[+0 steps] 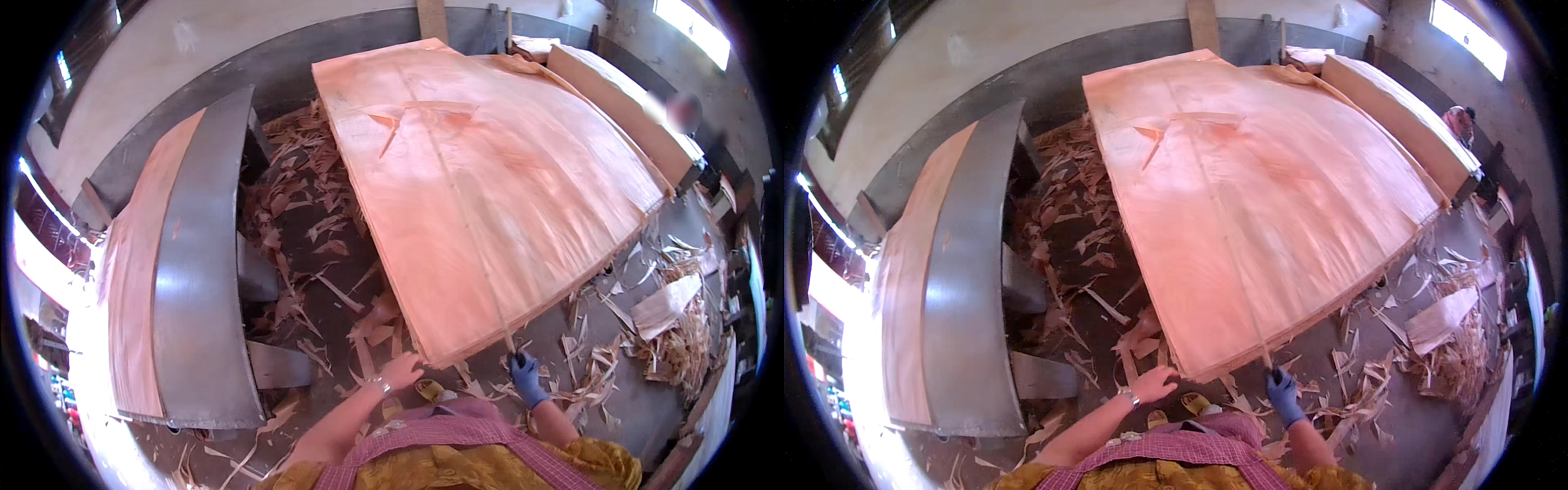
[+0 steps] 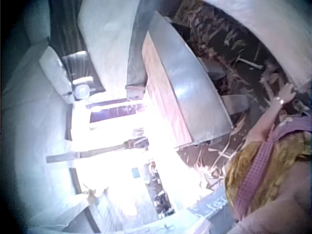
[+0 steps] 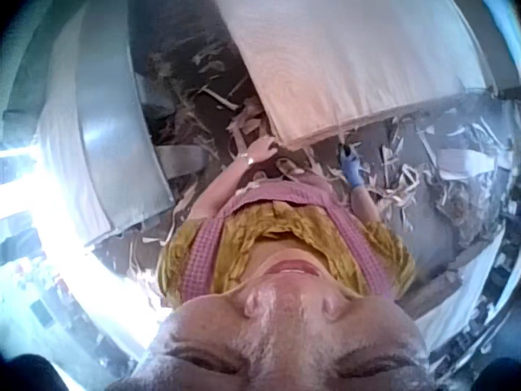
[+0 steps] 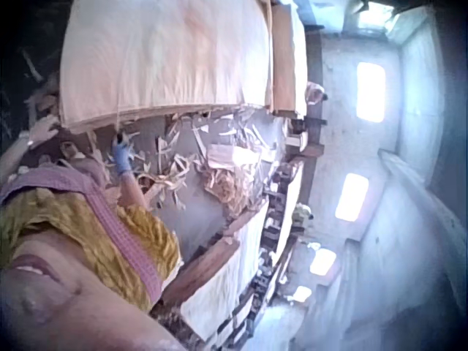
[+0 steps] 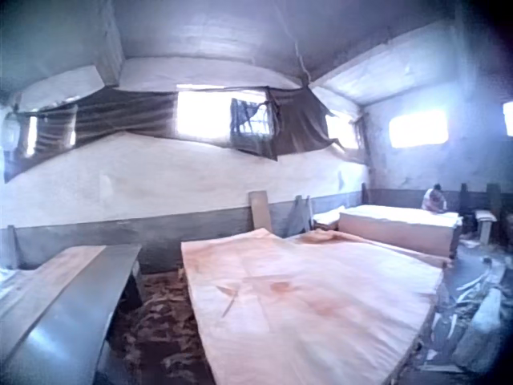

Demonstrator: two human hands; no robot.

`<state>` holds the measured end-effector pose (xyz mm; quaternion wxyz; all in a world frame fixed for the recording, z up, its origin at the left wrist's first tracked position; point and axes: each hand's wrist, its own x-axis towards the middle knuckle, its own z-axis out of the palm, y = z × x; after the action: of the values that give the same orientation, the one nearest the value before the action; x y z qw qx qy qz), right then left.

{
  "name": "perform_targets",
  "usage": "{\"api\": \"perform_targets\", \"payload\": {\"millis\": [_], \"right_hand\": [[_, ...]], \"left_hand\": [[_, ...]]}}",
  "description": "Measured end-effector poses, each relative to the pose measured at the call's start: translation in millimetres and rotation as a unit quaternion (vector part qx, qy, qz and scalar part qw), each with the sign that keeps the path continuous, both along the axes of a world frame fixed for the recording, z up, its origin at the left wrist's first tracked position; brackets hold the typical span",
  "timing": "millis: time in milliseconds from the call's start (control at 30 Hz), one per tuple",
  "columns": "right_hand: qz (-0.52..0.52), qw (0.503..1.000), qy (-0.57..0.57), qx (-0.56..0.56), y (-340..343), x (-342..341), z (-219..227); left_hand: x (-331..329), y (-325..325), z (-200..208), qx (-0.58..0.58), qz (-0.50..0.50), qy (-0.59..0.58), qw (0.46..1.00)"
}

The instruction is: The person selects thin sheets of wood veneer, arranges them on a work surface, and repairs defects or joins pieces using small adhesive strips and a hand tool to trim material.

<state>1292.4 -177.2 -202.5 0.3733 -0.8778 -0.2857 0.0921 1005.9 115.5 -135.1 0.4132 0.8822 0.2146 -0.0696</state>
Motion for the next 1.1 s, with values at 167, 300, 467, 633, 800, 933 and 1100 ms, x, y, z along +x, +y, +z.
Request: {"api": "perform_targets", "payload": {"millis": [167,300,467,633,800,933,1100], "right_hand": [[0.083,0.995,0.057,-0.026,-54,-163,43],[0.059,0.987,0.143,-0.03,-142,-232,-11],[0.053,0.984,0.17,-0.034,-178,-238,-18],[-0.006,0.978,0.199,-0.056,-208,-227,-7],[-0.043,0.973,0.221,-0.056,-253,-224,-6],[-0.065,0.969,0.236,-0.047,-292,-223,-15],[-0.064,0.964,0.254,-0.038,-303,-215,-25]], "left_hand": [[20,-12,-32,-0.178,0.135,-0.023,0.975],[36,-40,0,-0.466,0.386,-0.039,0.795],[56,-43,4,-0.62,0.342,-0.099,0.699],[149,-115,11,-0.546,0.25,-0.077,0.796],[224,-187,-6,-0.529,0.163,0.029,0.832],[244,-222,-25,-0.504,0.19,0.053,0.841],[230,-225,-46,-0.477,0.24,0.051,0.844]]}}
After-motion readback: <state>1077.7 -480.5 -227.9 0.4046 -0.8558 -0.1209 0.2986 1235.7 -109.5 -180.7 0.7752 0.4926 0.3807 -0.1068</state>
